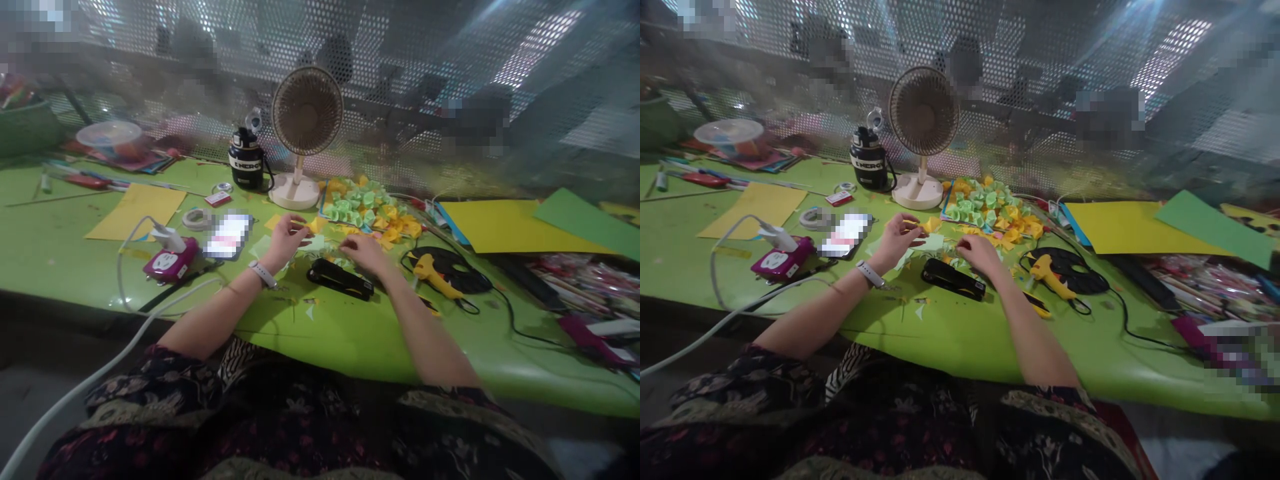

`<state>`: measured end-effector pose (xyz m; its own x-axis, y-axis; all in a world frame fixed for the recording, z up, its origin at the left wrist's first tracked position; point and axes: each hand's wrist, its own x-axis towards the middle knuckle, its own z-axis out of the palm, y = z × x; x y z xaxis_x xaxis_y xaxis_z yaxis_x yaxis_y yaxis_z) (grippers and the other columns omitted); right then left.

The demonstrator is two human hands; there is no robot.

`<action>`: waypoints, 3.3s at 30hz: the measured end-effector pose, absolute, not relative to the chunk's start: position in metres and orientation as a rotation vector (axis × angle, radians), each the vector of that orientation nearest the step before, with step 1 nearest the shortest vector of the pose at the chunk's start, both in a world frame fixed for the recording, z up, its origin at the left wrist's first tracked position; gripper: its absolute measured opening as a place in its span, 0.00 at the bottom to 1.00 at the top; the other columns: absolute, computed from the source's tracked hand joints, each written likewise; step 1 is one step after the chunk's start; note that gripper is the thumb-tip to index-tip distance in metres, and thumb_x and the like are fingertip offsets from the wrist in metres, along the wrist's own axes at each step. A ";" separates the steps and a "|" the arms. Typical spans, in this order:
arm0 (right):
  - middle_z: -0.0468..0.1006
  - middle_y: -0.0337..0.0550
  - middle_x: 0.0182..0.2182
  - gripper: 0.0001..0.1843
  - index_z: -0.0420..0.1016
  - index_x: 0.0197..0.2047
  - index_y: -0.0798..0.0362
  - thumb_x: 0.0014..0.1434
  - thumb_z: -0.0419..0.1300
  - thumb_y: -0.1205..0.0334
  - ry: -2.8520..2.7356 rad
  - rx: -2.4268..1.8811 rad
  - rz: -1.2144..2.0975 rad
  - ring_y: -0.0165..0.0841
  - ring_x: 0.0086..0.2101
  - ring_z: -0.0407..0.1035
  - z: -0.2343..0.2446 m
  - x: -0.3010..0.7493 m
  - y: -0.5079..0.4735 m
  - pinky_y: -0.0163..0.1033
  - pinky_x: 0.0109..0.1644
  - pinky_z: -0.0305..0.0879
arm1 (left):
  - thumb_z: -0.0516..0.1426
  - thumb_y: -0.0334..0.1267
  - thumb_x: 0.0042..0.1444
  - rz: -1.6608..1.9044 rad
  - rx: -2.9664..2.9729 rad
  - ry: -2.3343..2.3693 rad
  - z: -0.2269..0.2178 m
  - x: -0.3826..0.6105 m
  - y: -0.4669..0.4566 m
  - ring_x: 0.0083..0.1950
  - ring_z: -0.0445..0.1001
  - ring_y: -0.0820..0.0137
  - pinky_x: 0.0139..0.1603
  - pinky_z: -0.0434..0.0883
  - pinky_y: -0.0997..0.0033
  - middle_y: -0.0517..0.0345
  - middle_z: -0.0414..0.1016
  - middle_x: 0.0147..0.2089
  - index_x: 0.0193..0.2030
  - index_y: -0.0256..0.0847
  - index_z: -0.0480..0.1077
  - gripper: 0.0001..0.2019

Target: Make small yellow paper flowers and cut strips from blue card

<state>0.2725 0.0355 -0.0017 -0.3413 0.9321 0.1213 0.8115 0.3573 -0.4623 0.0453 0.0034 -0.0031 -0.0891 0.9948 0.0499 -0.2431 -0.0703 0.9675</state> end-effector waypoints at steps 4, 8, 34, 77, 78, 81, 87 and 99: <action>0.79 0.41 0.30 0.13 0.76 0.32 0.52 0.50 0.68 0.52 -1.798 -1.337 0.874 0.33 0.32 0.72 0.006 0.273 0.034 0.40 0.39 0.66 | 0.57 0.23 0.57 1.397 1.029 1.066 -0.006 0.048 0.003 0.38 0.80 0.70 0.43 0.79 0.65 0.56 0.78 0.34 0.34 0.36 0.70 0.05; 0.77 0.37 0.28 0.24 0.75 0.33 0.52 0.38 0.74 0.45 -1.461 -1.259 1.145 0.29 0.28 0.70 0.010 0.261 0.025 0.34 0.29 0.59 | 0.60 0.24 0.55 1.366 1.017 1.046 -0.007 0.052 0.000 0.39 0.80 0.70 0.45 0.79 0.64 0.54 0.80 0.35 0.32 0.36 0.74 0.05; 0.70 0.33 0.22 0.19 0.77 0.32 0.49 0.43 0.72 0.45 -1.384 -1.047 1.105 0.25 0.21 0.57 0.008 0.218 -0.010 0.34 0.23 0.58 | 0.71 0.43 0.46 1.358 1.171 0.736 -0.016 0.062 -0.011 0.41 0.78 0.69 0.51 0.76 0.63 0.53 0.81 0.39 0.38 0.36 0.80 0.16; 0.84 0.47 0.36 0.17 0.83 0.44 0.50 0.68 0.57 0.49 -2.234 -0.883 0.166 0.39 0.36 0.77 0.018 0.253 -0.005 0.42 0.41 0.72 | 0.59 0.31 0.59 1.512 2.224 0.846 -0.016 0.051 -0.010 0.41 0.79 0.69 0.42 0.82 0.69 0.47 0.76 0.43 0.39 0.35 0.77 0.05; 0.84 0.47 0.36 0.17 0.83 0.43 0.50 0.68 0.57 0.49 -2.235 -0.888 0.166 0.38 0.36 0.77 0.018 0.253 -0.005 0.42 0.41 0.71 | 0.59 0.31 0.59 1.512 2.219 0.844 -0.016 0.051 -0.010 0.41 0.79 0.69 0.42 0.82 0.69 0.47 0.76 0.43 0.39 0.34 0.77 0.05; 0.83 0.46 0.35 0.17 0.82 0.41 0.50 0.68 0.57 0.48 -2.238 -0.904 0.171 0.37 0.34 0.76 0.020 0.252 -0.006 0.40 0.38 0.69 | 0.59 0.31 0.59 1.515 2.211 0.836 -0.015 0.051 -0.011 0.41 0.79 0.69 0.42 0.82 0.68 0.47 0.76 0.43 0.39 0.34 0.77 0.05; 0.81 0.45 0.31 0.17 0.81 0.39 0.52 0.67 0.58 0.48 -2.226 -0.938 0.189 0.34 0.28 0.72 0.023 0.251 -0.008 0.38 0.32 0.65 | 0.59 0.30 0.58 1.519 2.201 0.822 -0.013 0.051 -0.011 0.41 0.78 0.69 0.41 0.82 0.69 0.48 0.76 0.43 0.39 0.34 0.77 0.05; 0.81 0.43 0.30 0.12 0.79 0.35 0.50 0.65 0.60 0.54 -2.158 -0.977 0.170 0.34 0.27 0.72 0.023 0.249 -0.011 0.38 0.33 0.66 | 0.60 0.33 0.60 1.511 1.985 0.832 -0.016 0.053 -0.010 0.42 0.80 0.69 0.39 0.82 0.70 0.47 0.78 0.44 0.40 0.35 0.79 0.06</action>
